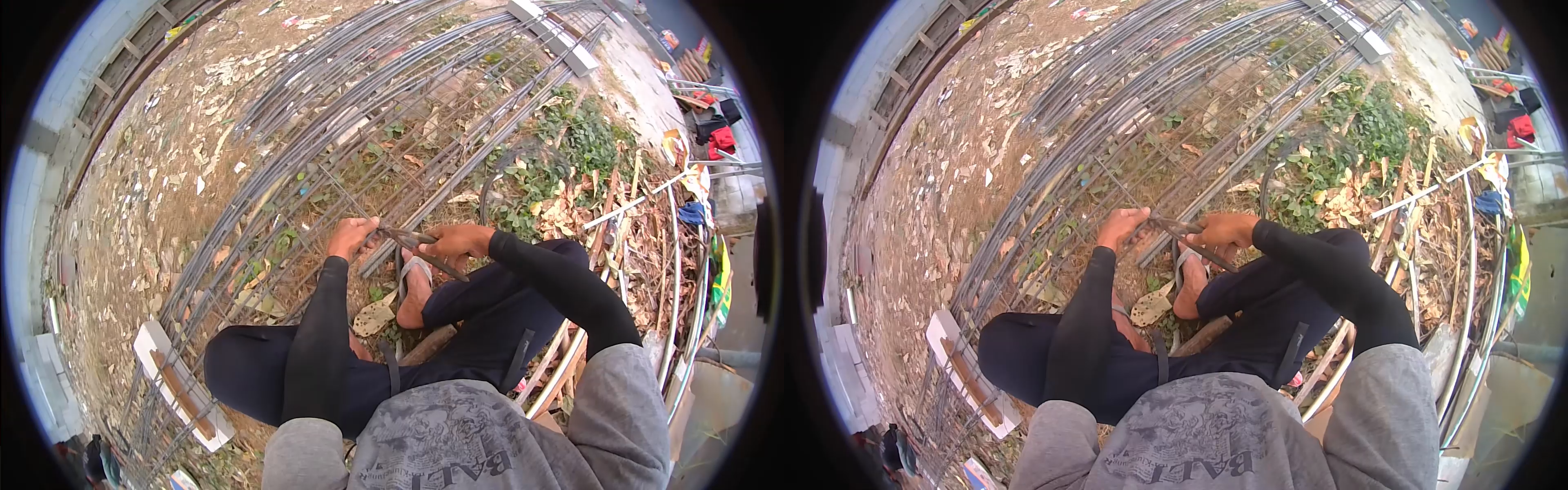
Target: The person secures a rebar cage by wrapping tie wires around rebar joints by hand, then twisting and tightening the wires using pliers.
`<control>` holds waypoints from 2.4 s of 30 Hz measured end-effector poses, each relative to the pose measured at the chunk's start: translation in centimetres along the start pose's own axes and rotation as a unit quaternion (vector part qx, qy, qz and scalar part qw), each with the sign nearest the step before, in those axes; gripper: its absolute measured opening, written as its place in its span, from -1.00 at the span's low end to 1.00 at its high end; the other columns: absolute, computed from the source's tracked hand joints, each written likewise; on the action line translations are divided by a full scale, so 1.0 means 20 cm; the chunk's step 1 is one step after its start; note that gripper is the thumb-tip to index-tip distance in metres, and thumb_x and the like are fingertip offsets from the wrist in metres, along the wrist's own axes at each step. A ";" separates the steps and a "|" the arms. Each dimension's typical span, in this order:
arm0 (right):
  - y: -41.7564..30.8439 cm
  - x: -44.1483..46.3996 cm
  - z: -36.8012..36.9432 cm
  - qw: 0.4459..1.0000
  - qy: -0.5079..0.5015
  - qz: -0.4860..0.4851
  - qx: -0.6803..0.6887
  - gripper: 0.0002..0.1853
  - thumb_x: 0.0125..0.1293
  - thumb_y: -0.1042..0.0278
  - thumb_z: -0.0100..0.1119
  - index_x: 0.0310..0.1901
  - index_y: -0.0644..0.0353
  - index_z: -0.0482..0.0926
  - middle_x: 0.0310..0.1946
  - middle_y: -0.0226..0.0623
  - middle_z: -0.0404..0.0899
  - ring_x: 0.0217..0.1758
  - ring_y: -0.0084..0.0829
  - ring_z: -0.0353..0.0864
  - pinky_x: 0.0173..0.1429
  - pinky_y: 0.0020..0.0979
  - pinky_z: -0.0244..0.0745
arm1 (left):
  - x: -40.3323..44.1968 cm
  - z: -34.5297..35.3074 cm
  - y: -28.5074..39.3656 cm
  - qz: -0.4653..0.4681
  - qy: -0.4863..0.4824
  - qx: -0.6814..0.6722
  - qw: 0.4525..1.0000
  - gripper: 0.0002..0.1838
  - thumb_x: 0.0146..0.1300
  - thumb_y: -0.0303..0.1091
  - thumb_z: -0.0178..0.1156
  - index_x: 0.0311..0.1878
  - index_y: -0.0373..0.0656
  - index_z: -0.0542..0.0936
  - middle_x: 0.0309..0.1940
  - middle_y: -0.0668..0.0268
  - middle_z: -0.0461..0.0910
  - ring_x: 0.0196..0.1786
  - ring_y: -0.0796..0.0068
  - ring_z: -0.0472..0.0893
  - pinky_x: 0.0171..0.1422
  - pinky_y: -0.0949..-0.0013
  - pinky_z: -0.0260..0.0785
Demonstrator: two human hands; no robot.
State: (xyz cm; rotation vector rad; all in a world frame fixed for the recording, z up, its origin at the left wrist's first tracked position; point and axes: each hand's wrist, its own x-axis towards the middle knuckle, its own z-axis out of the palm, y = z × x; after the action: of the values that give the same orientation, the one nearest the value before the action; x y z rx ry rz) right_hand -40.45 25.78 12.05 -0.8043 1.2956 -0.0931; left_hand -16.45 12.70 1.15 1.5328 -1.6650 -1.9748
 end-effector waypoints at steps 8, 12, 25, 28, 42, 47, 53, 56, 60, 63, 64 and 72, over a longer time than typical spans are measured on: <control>0.10 0.04 0.05 0.986 -0.062 0.010 0.156 -0.42 0.52 -0.13 0.08 0.38 0.09 0.39 -0.34 -0.29 0.64 -0.39 -0.43 0.71 -0.36 -0.33 0.71 | -0.05 0.02 0.06 -0.015 0.020 -0.011 1.000 -0.54 0.37 0.03 0.31 -0.15 -0.29 0.74 -0.40 0.30 0.72 -0.53 0.57 0.59 -0.53 0.41 0.38; 0.06 -0.01 -0.02 0.997 -0.043 -0.059 -0.038 -0.25 0.30 -0.13 0.39 0.35 0.18 0.38 -0.34 -0.31 0.61 -0.36 -0.45 0.70 -0.40 -0.37 0.63 | -0.06 0.00 0.07 -0.011 -0.003 -0.015 1.000 -0.54 0.37 0.02 0.31 -0.13 -0.29 0.73 -0.38 0.30 0.73 -0.54 0.58 0.59 -0.54 0.42 0.38; 0.13 0.02 0.04 0.998 0.042 0.034 -0.039 -0.41 0.48 -0.21 0.10 -0.02 0.31 0.60 -0.41 -0.26 0.62 -0.42 -0.39 0.68 -0.37 -0.32 0.63 | -0.06 0.01 0.04 0.006 -0.008 0.009 1.000 -0.53 0.37 0.08 0.28 -0.16 -0.24 0.72 -0.42 0.35 0.68 -0.51 0.61 0.58 -0.51 0.44 0.35; 0.12 -0.03 0.04 0.995 0.005 0.052 0.084 -0.34 0.44 -0.26 0.13 0.09 0.33 0.58 -0.32 -0.24 0.67 -0.37 -0.40 0.71 -0.30 -0.30 0.70 | -0.05 0.02 0.05 0.026 -0.004 0.012 1.000 -0.53 0.37 0.09 0.28 -0.19 -0.24 0.72 -0.45 0.33 0.67 -0.52 0.59 0.59 -0.52 0.42 0.35; 0.22 0.00 0.16 0.948 -0.043 -0.001 0.315 -0.44 0.30 0.28 0.44 0.30 -0.16 0.45 -0.48 -0.54 0.50 -0.56 -0.64 0.47 -0.50 -0.56 0.40 | -0.05 0.01 0.05 0.013 0.009 0.033 0.999 -0.56 0.36 0.01 0.32 -0.16 -0.27 0.75 -0.57 0.28 0.65 -0.56 0.53 0.65 -0.50 0.36 0.46; 0.16 -0.04 0.13 0.922 0.251 -0.192 -0.226 -0.44 0.19 0.01 0.45 -0.01 0.28 0.47 -0.36 -0.25 0.60 -0.37 -0.29 0.65 -0.28 -0.22 0.59 | -0.09 -0.01 0.10 0.007 0.017 0.061 0.998 -0.51 0.37 0.04 0.31 -0.07 -0.30 0.73 -0.53 0.23 0.67 -0.51 0.48 0.67 -0.45 0.29 0.50; 0.05 -0.14 0.22 0.704 0.409 -0.198 -0.546 -0.41 0.25 -0.07 0.30 0.01 0.36 0.48 -0.21 0.11 0.63 -0.18 0.04 0.71 -0.20 -0.05 0.61 | -0.09 0.00 0.10 -0.001 0.018 0.065 0.998 -0.51 0.36 0.02 0.32 -0.07 -0.33 0.73 -0.54 0.21 0.66 -0.53 0.46 0.67 -0.45 0.28 0.52; 0.09 -0.09 0.21 0.744 0.382 -0.159 -0.525 -0.43 0.31 -0.14 0.26 -0.02 0.31 0.54 -0.29 0.01 0.63 -0.26 -0.04 0.70 -0.28 -0.07 0.59 | -0.06 0.01 0.06 0.021 0.024 0.024 0.999 -0.51 0.36 0.01 0.32 -0.10 -0.35 0.73 -0.54 0.20 0.67 -0.53 0.45 0.68 -0.45 0.29 0.53; 0.19 0.05 0.08 0.987 0.131 0.016 -0.086 -0.49 0.30 -0.18 0.36 -0.13 0.21 0.64 -0.40 -0.23 0.64 -0.38 -0.30 0.67 -0.36 -0.30 0.55 | -0.06 0.00 0.05 0.034 -0.002 0.024 0.999 -0.46 0.35 0.15 0.28 -0.13 -0.25 0.72 -0.61 0.34 0.62 -0.59 0.62 0.60 -0.53 0.45 0.36; 0.24 0.01 0.18 0.941 -0.022 0.032 0.335 -0.63 0.23 0.07 0.48 -0.15 0.21 0.66 -0.52 -0.38 0.64 -0.52 -0.51 0.58 -0.41 -0.46 0.47 | -0.05 0.00 0.05 0.025 0.011 0.037 0.999 -0.47 0.36 0.11 0.29 -0.07 -0.28 0.72 -0.57 0.29 0.65 -0.55 0.58 0.63 -0.50 0.38 0.42; 0.27 0.02 0.17 0.971 -0.002 0.019 0.240 -0.61 0.22 0.09 0.48 -0.11 0.22 0.64 -0.51 -0.38 0.65 -0.51 -0.51 0.59 -0.41 -0.46 0.47 | -0.04 0.01 0.03 0.021 0.019 0.039 0.999 -0.48 0.37 0.10 0.29 -0.07 -0.28 0.72 -0.56 0.28 0.65 -0.54 0.57 0.64 -0.49 0.37 0.43; 0.18 -0.14 0.25 0.836 0.319 -0.184 -0.407 -0.37 0.22 -0.14 0.30 0.04 0.26 0.35 -0.20 0.15 0.60 -0.23 0.20 0.64 -0.21 0.06 0.52 | -0.06 0.00 0.07 -0.046 0.016 -0.016 0.999 -0.46 0.32 0.07 0.37 0.05 -0.27 0.71 -0.57 0.24 0.59 -0.53 0.45 0.62 -0.46 0.25 0.37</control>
State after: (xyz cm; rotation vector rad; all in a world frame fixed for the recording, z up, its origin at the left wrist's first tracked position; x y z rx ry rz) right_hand -38.35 32.24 12.51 -1.8770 1.8170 -0.1223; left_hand -16.53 13.05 3.01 1.6492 -1.5699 -2.0008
